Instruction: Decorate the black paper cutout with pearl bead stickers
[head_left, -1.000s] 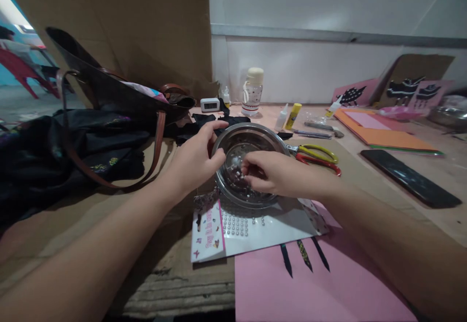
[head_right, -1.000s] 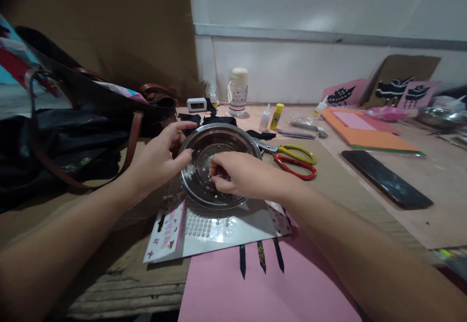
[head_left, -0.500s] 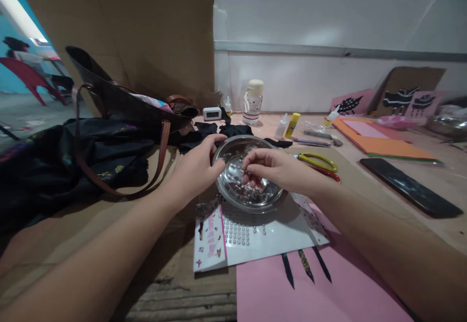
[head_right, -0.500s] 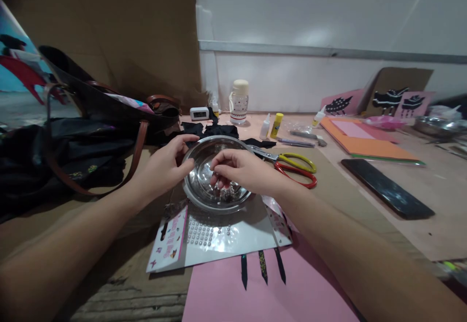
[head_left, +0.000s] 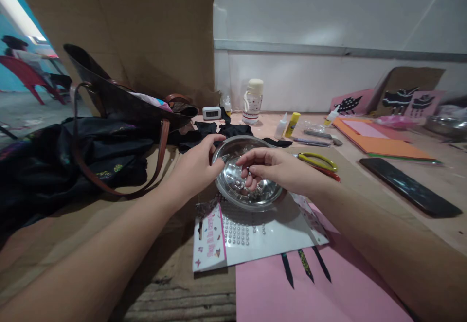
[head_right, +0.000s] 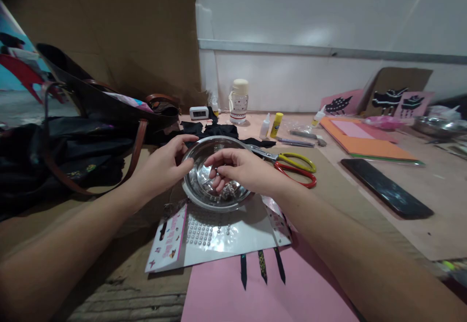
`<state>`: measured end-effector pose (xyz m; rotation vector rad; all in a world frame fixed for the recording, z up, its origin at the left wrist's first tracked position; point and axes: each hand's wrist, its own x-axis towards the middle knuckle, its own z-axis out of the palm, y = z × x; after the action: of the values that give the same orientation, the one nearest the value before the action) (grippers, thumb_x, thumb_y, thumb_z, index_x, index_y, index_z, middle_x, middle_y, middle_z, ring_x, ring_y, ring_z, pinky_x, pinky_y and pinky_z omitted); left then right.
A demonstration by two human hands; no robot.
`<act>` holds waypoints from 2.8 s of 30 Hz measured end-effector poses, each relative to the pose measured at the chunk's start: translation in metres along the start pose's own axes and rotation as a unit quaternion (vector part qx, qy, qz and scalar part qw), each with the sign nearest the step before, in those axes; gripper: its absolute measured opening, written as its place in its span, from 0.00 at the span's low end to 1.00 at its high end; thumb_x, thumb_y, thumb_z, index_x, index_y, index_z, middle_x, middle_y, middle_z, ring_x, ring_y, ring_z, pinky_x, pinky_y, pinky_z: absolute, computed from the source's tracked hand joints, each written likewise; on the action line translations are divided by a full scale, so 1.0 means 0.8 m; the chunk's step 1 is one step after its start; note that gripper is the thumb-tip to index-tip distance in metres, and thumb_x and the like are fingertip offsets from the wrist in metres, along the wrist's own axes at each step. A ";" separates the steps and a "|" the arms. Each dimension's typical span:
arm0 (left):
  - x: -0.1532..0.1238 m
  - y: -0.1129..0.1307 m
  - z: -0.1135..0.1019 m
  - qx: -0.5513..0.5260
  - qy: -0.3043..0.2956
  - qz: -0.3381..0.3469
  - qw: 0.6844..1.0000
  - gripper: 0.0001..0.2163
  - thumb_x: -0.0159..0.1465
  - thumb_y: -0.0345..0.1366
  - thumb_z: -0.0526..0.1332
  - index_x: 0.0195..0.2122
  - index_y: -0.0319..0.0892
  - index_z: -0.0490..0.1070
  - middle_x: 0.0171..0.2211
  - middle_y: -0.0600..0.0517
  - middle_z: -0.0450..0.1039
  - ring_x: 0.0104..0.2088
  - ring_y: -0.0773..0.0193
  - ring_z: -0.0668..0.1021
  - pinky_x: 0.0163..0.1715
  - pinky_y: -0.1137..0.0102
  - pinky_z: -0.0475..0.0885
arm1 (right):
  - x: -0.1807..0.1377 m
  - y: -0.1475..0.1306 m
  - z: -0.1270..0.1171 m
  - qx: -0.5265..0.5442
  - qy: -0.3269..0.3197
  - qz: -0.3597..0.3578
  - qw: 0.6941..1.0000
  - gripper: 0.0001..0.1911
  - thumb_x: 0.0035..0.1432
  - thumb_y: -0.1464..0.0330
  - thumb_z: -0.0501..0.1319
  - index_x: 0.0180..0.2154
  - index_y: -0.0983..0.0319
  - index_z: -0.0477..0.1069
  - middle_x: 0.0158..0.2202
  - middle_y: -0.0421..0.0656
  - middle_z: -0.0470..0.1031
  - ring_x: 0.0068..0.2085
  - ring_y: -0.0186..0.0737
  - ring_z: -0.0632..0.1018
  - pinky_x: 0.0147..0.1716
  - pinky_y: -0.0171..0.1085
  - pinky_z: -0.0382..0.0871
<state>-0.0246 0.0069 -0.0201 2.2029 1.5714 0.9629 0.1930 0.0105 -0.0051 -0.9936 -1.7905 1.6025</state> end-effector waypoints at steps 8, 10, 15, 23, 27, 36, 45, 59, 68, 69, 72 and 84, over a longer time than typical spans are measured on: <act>0.002 -0.002 -0.001 0.020 -0.010 -0.010 1.000 0.23 0.61 0.33 0.57 0.58 0.43 0.65 0.32 0.54 0.71 0.30 0.61 0.74 0.30 0.67 0.64 | -0.002 -0.001 0.002 0.005 0.009 -0.013 1.000 0.13 0.58 0.81 0.58 0.38 0.61 0.75 0.33 0.39 0.80 0.35 0.32 0.81 0.39 0.34 0.78; 0.002 -0.002 0.000 0.023 -0.013 -0.011 1.000 0.23 0.61 0.33 0.57 0.59 0.42 0.65 0.32 0.54 0.71 0.30 0.61 0.74 0.31 0.67 0.64 | -0.001 -0.001 0.002 0.004 0.009 -0.011 1.000 0.12 0.58 0.81 0.58 0.37 0.61 0.76 0.32 0.39 0.80 0.35 0.32 0.81 0.39 0.33 0.78; 0.003 -0.010 0.002 0.046 -0.025 -0.032 0.998 0.23 0.62 0.34 0.58 0.60 0.43 0.64 0.33 0.53 0.73 0.31 0.60 0.76 0.30 0.67 0.65 | 0.001 0.001 0.001 0.016 0.013 -0.015 1.000 0.09 0.59 0.80 0.59 0.37 0.62 0.73 0.34 0.41 0.81 0.34 0.32 0.81 0.37 0.34 0.79; 0.000 0.000 -0.004 0.072 0.056 0.137 0.986 0.09 0.66 0.40 0.63 0.43 0.41 0.77 0.42 0.48 0.77 0.46 0.55 0.76 0.49 0.61 0.68 | 0.004 0.007 0.006 -0.023 0.081 -0.058 0.995 0.09 0.59 0.79 0.60 0.38 0.59 0.67 0.32 0.39 0.80 0.32 0.33 0.81 0.33 0.34 0.76; -0.008 0.012 0.003 0.025 0.038 0.225 0.973 0.03 0.64 0.36 0.67 0.38 0.44 0.78 0.37 0.52 0.79 0.40 0.60 0.76 0.44 0.65 0.69 | 0.004 0.013 0.008 -0.065 0.086 -0.089 0.990 0.08 0.59 0.76 0.60 0.39 0.58 0.67 0.31 0.38 0.79 0.33 0.35 0.80 0.33 0.36 0.73; -0.010 0.017 0.010 0.029 0.030 0.201 0.979 0.02 0.63 0.32 0.67 0.37 0.42 0.78 0.36 0.52 0.79 0.39 0.60 0.75 0.42 0.64 0.68 | 0.004 0.014 0.012 -0.050 0.099 -0.107 0.988 0.08 0.57 0.76 0.62 0.37 0.58 0.68 0.30 0.36 0.78 0.31 0.34 0.80 0.33 0.37 0.73; -0.012 0.024 0.008 -0.037 0.016 0.139 0.989 0.04 0.64 0.31 0.63 0.36 0.41 0.79 0.35 0.53 0.79 0.38 0.62 0.77 0.42 0.67 0.68 | 0.002 0.016 0.008 -0.096 0.108 -0.125 0.982 0.04 0.61 0.72 0.59 0.39 0.58 0.70 0.33 0.39 0.79 0.34 0.37 0.80 0.35 0.40 0.75; -0.015 0.030 0.008 -0.158 -0.020 -0.015 0.987 0.07 0.64 0.38 0.63 0.39 0.45 0.81 0.34 0.54 0.81 0.34 0.64 0.78 0.43 0.69 0.73 | -0.001 0.017 0.001 -0.395 0.190 -0.223 0.871 0.05 0.62 0.71 0.62 0.39 0.58 0.77 0.39 0.42 0.81 0.41 0.40 0.79 0.41 0.40 0.70; -0.014 0.030 0.007 -0.160 -0.012 -0.022 0.987 0.07 0.63 0.39 0.64 0.38 0.45 0.81 0.32 0.55 0.80 0.35 0.64 0.78 0.40 0.71 0.72 | -0.006 0.009 0.009 -0.372 0.193 -0.213 0.883 0.05 0.65 0.68 0.60 0.37 0.58 0.75 0.37 0.39 0.80 0.39 0.37 0.77 0.39 0.37 0.67; -0.014 0.030 0.007 -0.160 -0.012 -0.023 0.987 0.07 0.63 0.39 0.64 0.38 0.45 0.81 0.32 0.55 0.80 0.34 0.64 0.78 0.40 0.71 0.73 | -0.006 0.008 0.009 -0.367 0.196 -0.208 0.885 0.04 0.64 0.68 0.60 0.37 0.58 0.74 0.36 0.39 0.79 0.38 0.37 0.77 0.38 0.37 0.67; -0.015 0.033 0.006 -0.153 -0.013 -0.024 0.988 0.07 0.63 0.38 0.64 0.38 0.44 0.80 0.31 0.54 0.80 0.33 0.63 0.78 0.39 0.70 0.73 | -0.006 0.007 0.010 -0.348 0.202 -0.196 0.895 0.03 0.63 0.69 0.61 0.37 0.58 0.74 0.36 0.39 0.79 0.37 0.37 0.76 0.37 0.36 0.66; -0.015 0.040 0.004 -0.138 -0.016 -0.014 0.990 0.08 0.63 0.41 0.64 0.36 0.44 0.80 0.29 0.54 0.79 0.32 0.62 0.78 0.37 0.69 0.74 | -0.006 0.007 0.012 -0.317 0.201 -0.203 0.905 0.02 0.63 0.69 0.61 0.36 0.59 0.72 0.34 0.39 0.77 0.37 0.36 0.76 0.36 0.36 0.66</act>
<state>-0.0016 -0.0157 -0.0090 1.9911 1.3583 1.0596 0.1894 0.0011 -0.0118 -1.0286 -2.0679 0.5078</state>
